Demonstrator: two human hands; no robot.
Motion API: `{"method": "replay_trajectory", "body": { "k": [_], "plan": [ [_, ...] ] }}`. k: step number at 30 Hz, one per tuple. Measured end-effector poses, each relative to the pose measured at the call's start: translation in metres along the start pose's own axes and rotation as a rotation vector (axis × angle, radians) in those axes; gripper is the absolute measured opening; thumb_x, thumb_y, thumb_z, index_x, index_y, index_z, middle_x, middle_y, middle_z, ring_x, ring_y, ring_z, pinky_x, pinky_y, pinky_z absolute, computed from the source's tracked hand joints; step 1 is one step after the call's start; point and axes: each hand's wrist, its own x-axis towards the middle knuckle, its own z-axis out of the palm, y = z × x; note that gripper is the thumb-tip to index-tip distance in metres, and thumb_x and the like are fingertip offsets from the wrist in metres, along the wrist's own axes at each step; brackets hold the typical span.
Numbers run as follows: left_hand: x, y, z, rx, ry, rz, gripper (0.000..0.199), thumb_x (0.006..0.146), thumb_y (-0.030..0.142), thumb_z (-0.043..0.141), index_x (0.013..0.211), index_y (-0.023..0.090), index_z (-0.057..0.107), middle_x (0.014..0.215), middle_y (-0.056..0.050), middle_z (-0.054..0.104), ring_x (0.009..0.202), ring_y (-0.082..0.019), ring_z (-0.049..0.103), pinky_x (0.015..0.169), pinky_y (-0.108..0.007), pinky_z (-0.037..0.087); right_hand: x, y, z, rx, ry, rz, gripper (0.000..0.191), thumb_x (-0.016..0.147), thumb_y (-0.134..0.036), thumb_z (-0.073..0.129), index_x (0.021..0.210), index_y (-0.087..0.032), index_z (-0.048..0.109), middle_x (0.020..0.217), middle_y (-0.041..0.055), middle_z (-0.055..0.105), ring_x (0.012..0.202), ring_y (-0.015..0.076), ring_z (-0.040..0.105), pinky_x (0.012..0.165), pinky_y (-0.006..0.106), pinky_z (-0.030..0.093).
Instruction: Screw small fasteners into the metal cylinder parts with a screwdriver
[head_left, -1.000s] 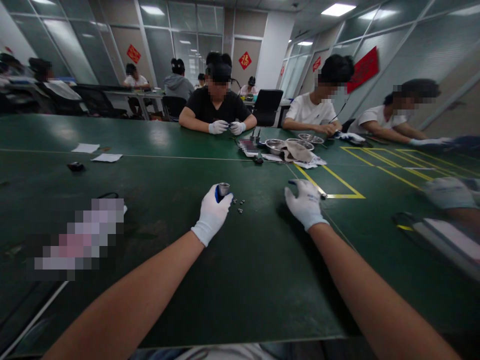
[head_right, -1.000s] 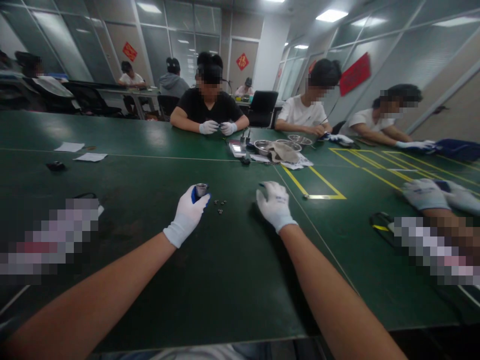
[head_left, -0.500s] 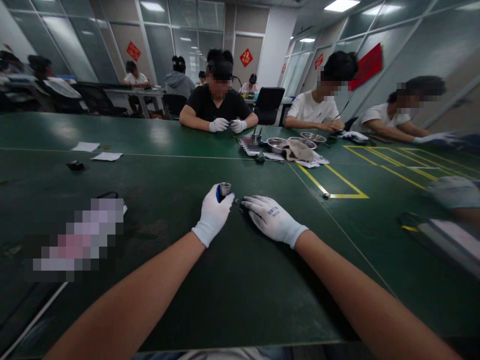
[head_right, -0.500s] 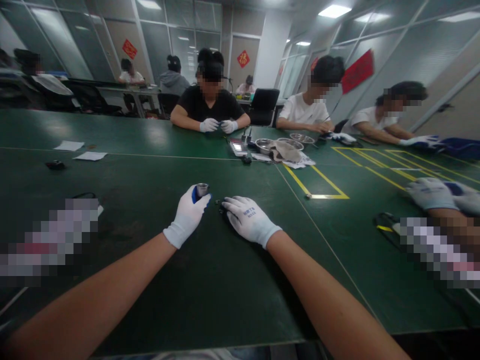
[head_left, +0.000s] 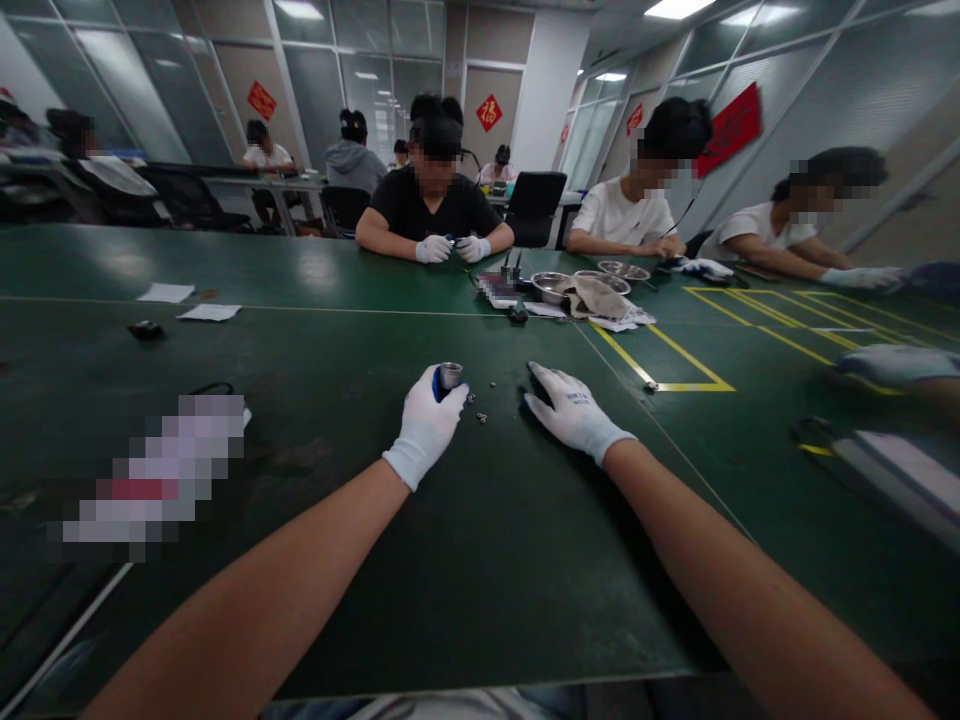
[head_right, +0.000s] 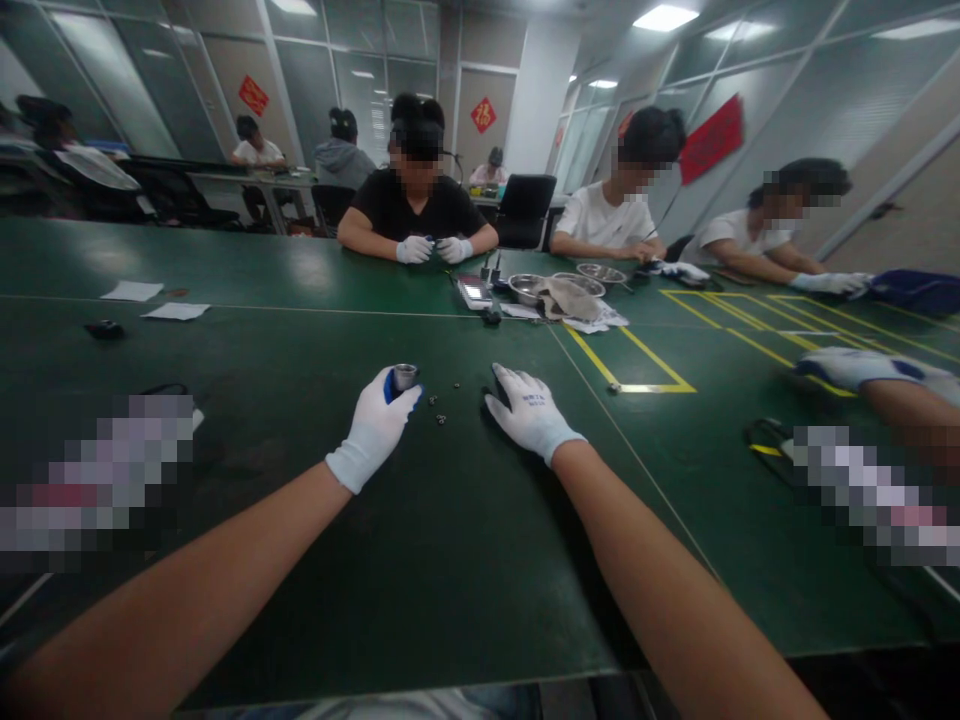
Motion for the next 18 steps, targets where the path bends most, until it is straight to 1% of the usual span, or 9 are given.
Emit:
{"method": "replay_trajectory", "body": {
  "k": [2, 5, 7, 9, 11, 13, 16, 18],
  "plan": [
    [0.000, 0.000, 0.001, 0.006, 0.013, -0.002, 0.018, 0.087, 0.018, 0.070, 0.105, 0.016, 0.070, 0.105, -0.009, 0.076, 0.102, -0.026, 0.072, 0.101, -0.043, 0.054, 0.002, -0.020, 0.000, 0.022, -0.031, -0.062, 0.069, 0.105, -0.051, 0.040, 0.165, -0.017, 0.037, 0.165, 0.0152, 0.048, 0.152, 0.0349, 0.044, 0.126, 0.053, 0.033],
    [0.001, 0.001, 0.001, 0.012, 0.032, -0.007, 0.018, 0.086, 0.016, 0.071, 0.104, 0.015, 0.070, 0.104, -0.010, 0.076, 0.103, -0.026, 0.072, 0.103, -0.043, 0.054, 0.002, -0.048, -0.002, -0.002, -0.106, -0.122, 0.066, 0.106, -0.053, 0.038, 0.165, -0.023, 0.039, 0.169, 0.0123, 0.043, 0.156, 0.0358, 0.039, 0.127, 0.057, 0.030],
    [0.001, 0.002, 0.001, 0.015, 0.025, -0.009, 0.017, 0.086, 0.016, 0.071, 0.103, 0.016, 0.070, 0.104, -0.009, 0.076, 0.103, -0.026, 0.072, 0.104, -0.043, 0.053, 0.002, -0.057, -0.005, -0.036, -0.146, -0.122, 0.065, 0.106, -0.055, 0.036, 0.164, -0.024, 0.042, 0.171, 0.0119, 0.039, 0.157, 0.0366, 0.037, 0.127, 0.059, 0.028],
    [0.001, 0.002, 0.000, 0.018, 0.018, -0.006, 0.016, 0.086, 0.016, 0.071, 0.102, 0.016, 0.070, 0.103, -0.008, 0.076, 0.102, -0.025, 0.072, 0.104, -0.043, 0.053, 0.002, -0.057, -0.008, -0.076, -0.159, -0.109, 0.068, 0.106, -0.057, 0.033, 0.163, -0.022, 0.043, 0.172, 0.0124, 0.037, 0.157, 0.0371, 0.037, 0.127, 0.060, 0.028],
    [0.001, 0.002, -0.001, 0.011, 0.019, 0.001, 0.015, 0.086, 0.016, 0.071, 0.101, 0.017, 0.070, 0.102, -0.008, 0.076, 0.101, -0.025, 0.072, 0.103, -0.043, 0.053, 0.002, -0.048, -0.012, -0.123, -0.160, -0.070, 0.071, 0.106, -0.060, 0.029, 0.164, -0.020, 0.042, 0.172, 0.0127, 0.037, 0.157, 0.0378, 0.035, 0.128, 0.060, 0.026],
    [0.001, 0.001, -0.002, 0.000, 0.014, 0.003, 0.015, 0.085, 0.016, 0.070, 0.101, 0.016, 0.070, 0.101, -0.007, 0.076, 0.100, -0.025, 0.072, 0.102, -0.042, 0.054, 0.003, -0.030, -0.017, -0.180, -0.174, 0.019, 0.074, 0.106, -0.062, 0.026, 0.164, -0.019, 0.041, 0.173, 0.0120, 0.035, 0.158, 0.0388, 0.032, 0.128, 0.061, 0.024],
    [0.002, -0.001, -0.002, -0.001, -0.006, 0.005, 0.015, 0.085, 0.017, 0.070, 0.100, 0.016, 0.070, 0.100, -0.008, 0.076, 0.098, -0.025, 0.072, 0.101, -0.042, 0.054, 0.002, 0.008, -0.024, -0.269, -0.217, 0.220, 0.077, 0.105, -0.063, 0.020, 0.166, -0.019, 0.038, 0.175, 0.0095, 0.031, 0.161, 0.0408, 0.026, 0.128, 0.065, 0.019],
    [0.004, -0.003, -0.002, 0.008, -0.020, 0.015, 0.017, 0.085, 0.017, 0.070, 0.102, 0.016, 0.070, 0.101, -0.008, 0.076, 0.099, -0.025, 0.072, 0.102, -0.043, 0.053, -0.001, 0.034, -0.028, -0.315, -0.231, 0.319, 0.080, 0.104, -0.063, 0.016, 0.167, -0.017, 0.035, 0.175, 0.0088, 0.030, 0.162, 0.0420, 0.021, 0.128, 0.068, 0.015]
  ]
}}
